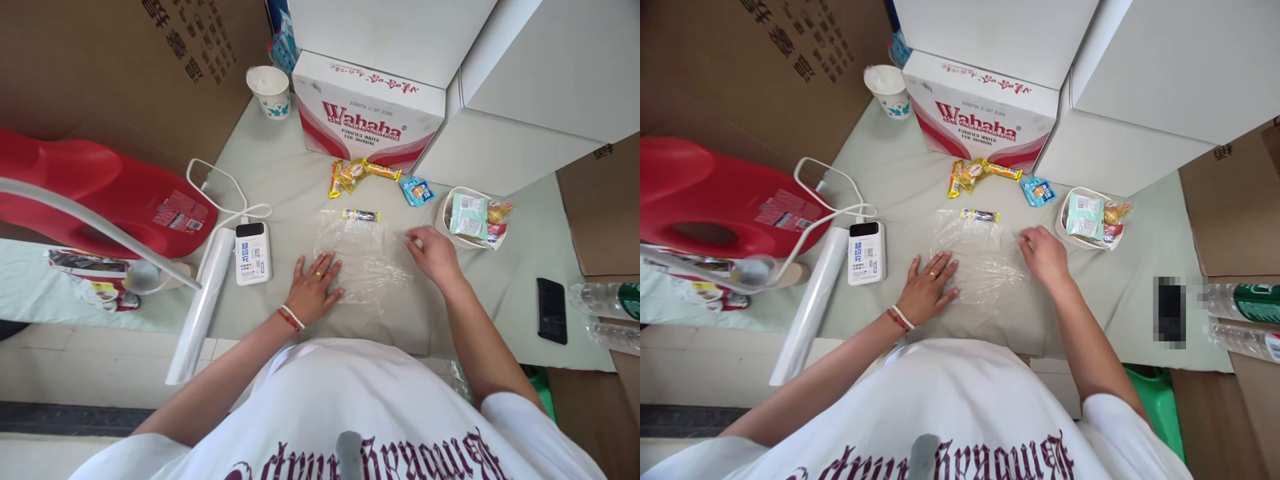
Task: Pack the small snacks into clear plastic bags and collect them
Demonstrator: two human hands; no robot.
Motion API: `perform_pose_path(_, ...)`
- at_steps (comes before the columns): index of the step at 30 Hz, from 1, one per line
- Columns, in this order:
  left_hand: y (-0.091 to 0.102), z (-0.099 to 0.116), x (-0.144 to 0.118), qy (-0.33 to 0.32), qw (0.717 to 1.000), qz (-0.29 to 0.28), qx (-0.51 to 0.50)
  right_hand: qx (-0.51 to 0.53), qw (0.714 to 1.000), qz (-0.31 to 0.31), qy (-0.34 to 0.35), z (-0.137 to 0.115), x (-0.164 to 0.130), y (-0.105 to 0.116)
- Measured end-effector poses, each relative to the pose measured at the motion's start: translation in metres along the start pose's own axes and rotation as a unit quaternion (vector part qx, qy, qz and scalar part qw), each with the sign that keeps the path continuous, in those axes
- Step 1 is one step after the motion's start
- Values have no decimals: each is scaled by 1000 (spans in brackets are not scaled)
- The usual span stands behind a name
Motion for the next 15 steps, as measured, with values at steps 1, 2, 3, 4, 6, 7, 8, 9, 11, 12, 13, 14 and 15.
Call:
perform_pose_path(1,0,1,-4,4,1000,-1,4,-10,999,-11,33,-19,20,-2)
perform_pose_path(2,1,3,-7,7,1000,-3,7,-25,998,-29,54,-36,40,-8)
perform_pose_path(3,0,4,-10,9,1000,-4,9,-43,995,-53,75,-52,59,-17)
perform_pose_path(4,0,5,-13,7,1000,-5,10,-59,991,-76,97,-67,75,-27)
perform_pose_path(6,-1,6,-18,2,1000,-4,12,-91,981,-112,127,-83,99,-44)
perform_pose_path(7,-1,6,-20,0,1000,-2,11,-105,977,-124,136,-85,108,-48)
perform_pose_path(8,-1,6,-21,-1,1000,0,10,-116,974,-134,139,-82,116,-49)
perform_pose_path(9,-1,5,-23,-1,1000,3,8,-123,972,-142,138,-76,123,-47)
perform_pose_path(11,0,4,-24,1,1000,7,2,-127,974,-141,123,-57,139,-34)
perform_pose_path(12,0,4,-25,1,1000,9,-1,-128,978,-126,104,-47,150,-25)
perform_pose_path(13,0,4,-25,0,1000,10,-2,-128,983,-100,80,-39,160,-17)
perform_pose_path(14,0,4,-25,-1,1000,10,-4,-131,988,-67,55,-33,171,-10)
perform_pose_path(15,1,4,-24,-1,1000,9,-4,-135,990,-35,34,-30,180,-6)
Point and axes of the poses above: each hand's wrist, its own x-axis towards the middle knuckle, its own y-axis out of the back of the hand, z = x × y, the point moved 6 cm from there along x, towards the middle knuckle, and after that the axes turned 1 degree about y, right-handed, at the moved point
